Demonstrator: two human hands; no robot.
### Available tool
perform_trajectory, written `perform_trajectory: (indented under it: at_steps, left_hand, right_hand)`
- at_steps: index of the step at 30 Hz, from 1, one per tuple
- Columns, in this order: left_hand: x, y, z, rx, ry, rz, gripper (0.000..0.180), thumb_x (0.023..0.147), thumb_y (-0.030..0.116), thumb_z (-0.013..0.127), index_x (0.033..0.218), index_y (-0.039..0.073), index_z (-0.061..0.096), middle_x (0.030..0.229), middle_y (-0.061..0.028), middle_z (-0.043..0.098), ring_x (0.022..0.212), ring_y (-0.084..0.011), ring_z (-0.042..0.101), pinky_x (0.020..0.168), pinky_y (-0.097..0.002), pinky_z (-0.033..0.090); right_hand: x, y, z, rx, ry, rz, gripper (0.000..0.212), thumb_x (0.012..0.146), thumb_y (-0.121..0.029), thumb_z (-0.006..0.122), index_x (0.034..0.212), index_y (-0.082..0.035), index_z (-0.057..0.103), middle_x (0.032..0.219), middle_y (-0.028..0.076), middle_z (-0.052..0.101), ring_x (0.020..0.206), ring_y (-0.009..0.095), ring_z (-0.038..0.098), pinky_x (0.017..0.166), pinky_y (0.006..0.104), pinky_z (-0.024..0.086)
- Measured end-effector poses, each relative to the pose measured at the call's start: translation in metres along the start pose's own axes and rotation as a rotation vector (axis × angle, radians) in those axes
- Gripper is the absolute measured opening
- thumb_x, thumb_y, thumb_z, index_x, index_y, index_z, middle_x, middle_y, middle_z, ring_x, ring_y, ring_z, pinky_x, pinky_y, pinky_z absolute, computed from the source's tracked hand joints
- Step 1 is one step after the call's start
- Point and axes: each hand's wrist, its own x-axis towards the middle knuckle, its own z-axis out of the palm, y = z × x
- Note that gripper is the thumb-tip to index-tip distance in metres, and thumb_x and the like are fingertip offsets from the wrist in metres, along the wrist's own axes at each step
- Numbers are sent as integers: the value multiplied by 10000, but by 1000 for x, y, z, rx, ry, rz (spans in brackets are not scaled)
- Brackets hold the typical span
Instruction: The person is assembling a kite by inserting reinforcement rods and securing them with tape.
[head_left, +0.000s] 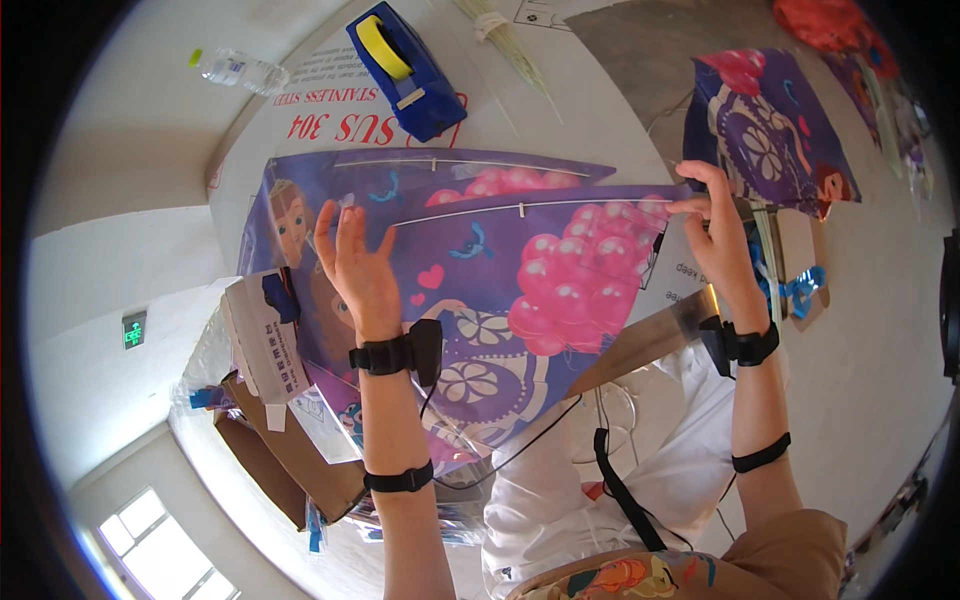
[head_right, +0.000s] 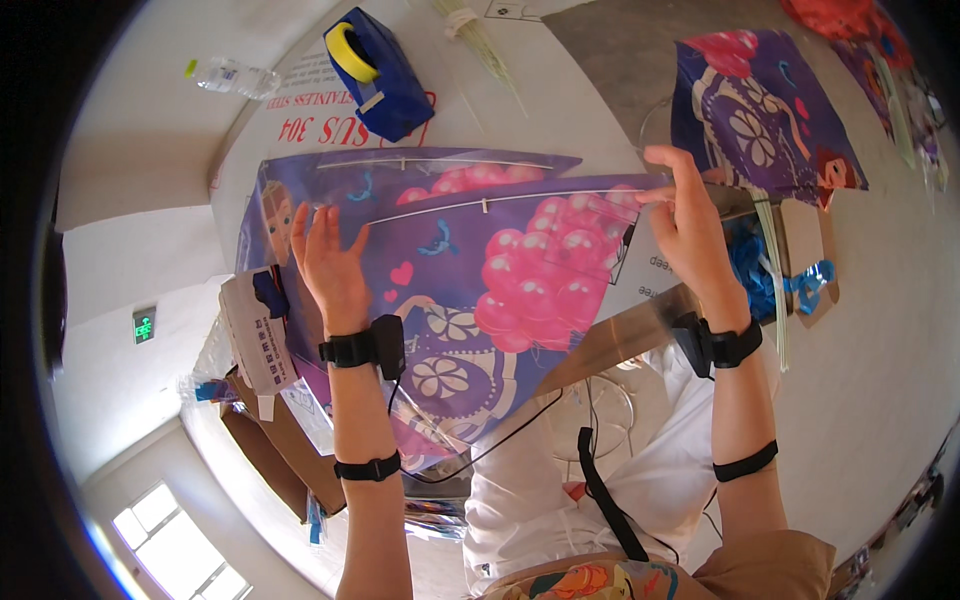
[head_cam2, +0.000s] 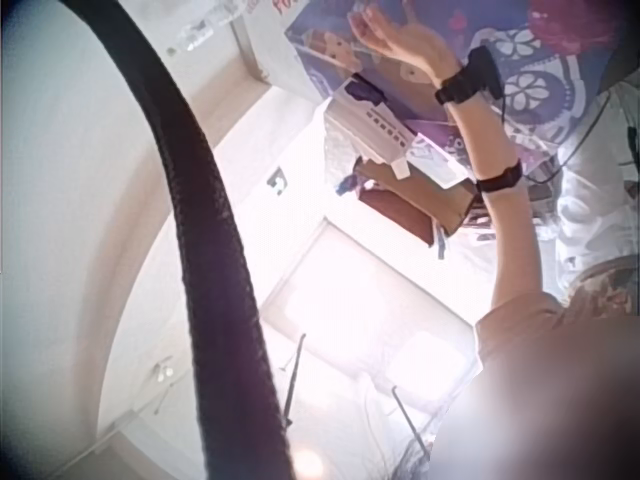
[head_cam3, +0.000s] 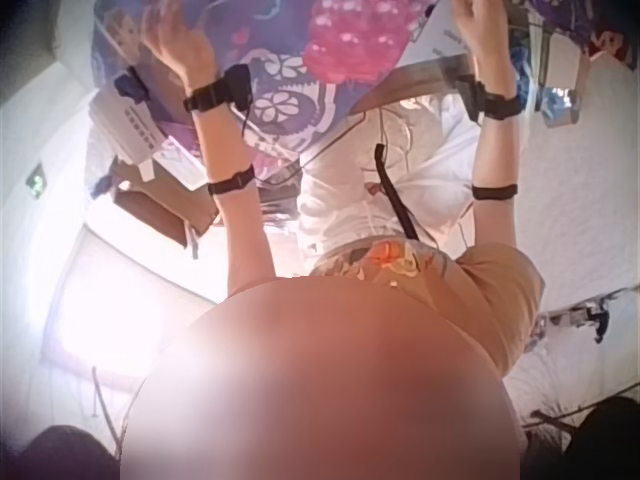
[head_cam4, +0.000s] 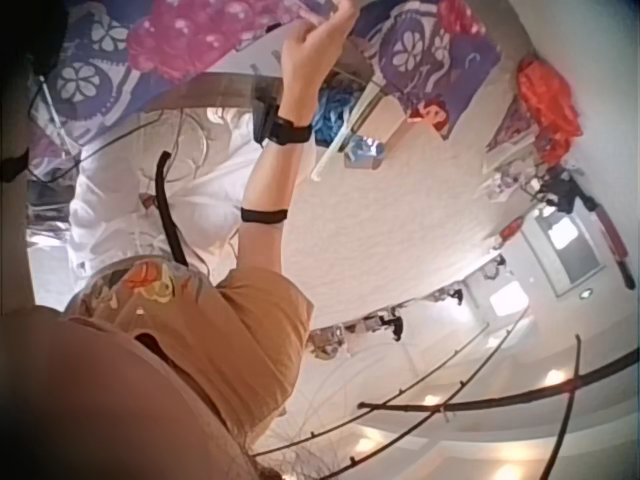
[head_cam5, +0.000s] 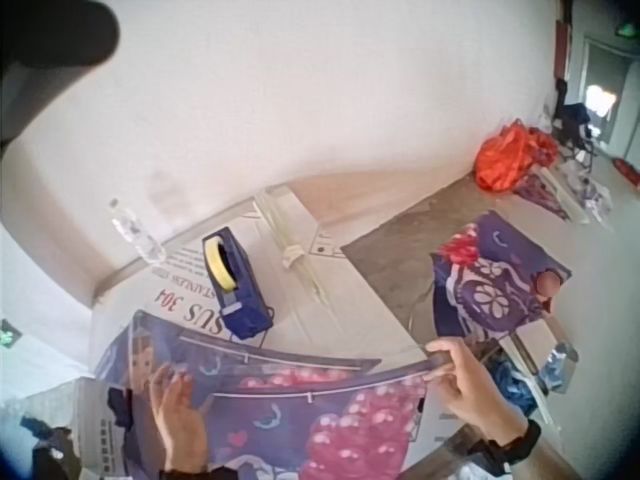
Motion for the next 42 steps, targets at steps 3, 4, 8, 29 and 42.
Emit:
perform_trajectory:
  at_steps: [3,4,8,29,42]
  left_hand:
    - [2,0,-2,48,23,14,376,920,177,622,1273,196,493,1132,-5,539,1116,-132,489,939,-522,375]
    - [3,-4,-2,77,10,24,387,921,176,615,1286,200,487,1175,-18,526,1137,-141,485,944,-525,367]
    - [9,-4,-9,88,-24,35,424,923,179,596,1326,202,462,1300,-52,476,1208,-162,457,978,-548,325]
    - [9,-9,0,182,-60,66,457,929,196,609,1359,206,453,1305,-48,523,1209,-164,457,967,-546,330]
    - [8,-7,5,193,-58,71,440,939,211,604,1354,193,461,1305,-44,529,1225,-165,455,1000,-528,299]
  right_hand:
    - [-1,-2,-4,-15,-14,7,584,769,179,407,1310,-41,423,1290,115,509,946,173,660,778,248,455]
    - [-1,-1,-7,-32,-10,-4,584,764,178,413,1304,-42,433,1270,116,516,936,166,647,763,244,447]
    - [1,0,-8,-150,59,-120,609,718,179,453,1269,-81,457,1218,112,516,921,217,634,741,306,489]
    - [-5,0,-9,-156,23,-36,580,741,131,471,1266,-110,421,1262,137,490,954,294,667,708,369,513]
    - [-6,-2,-9,-146,-6,-3,593,752,120,462,1298,-101,393,1287,169,484,1000,319,664,705,387,522]
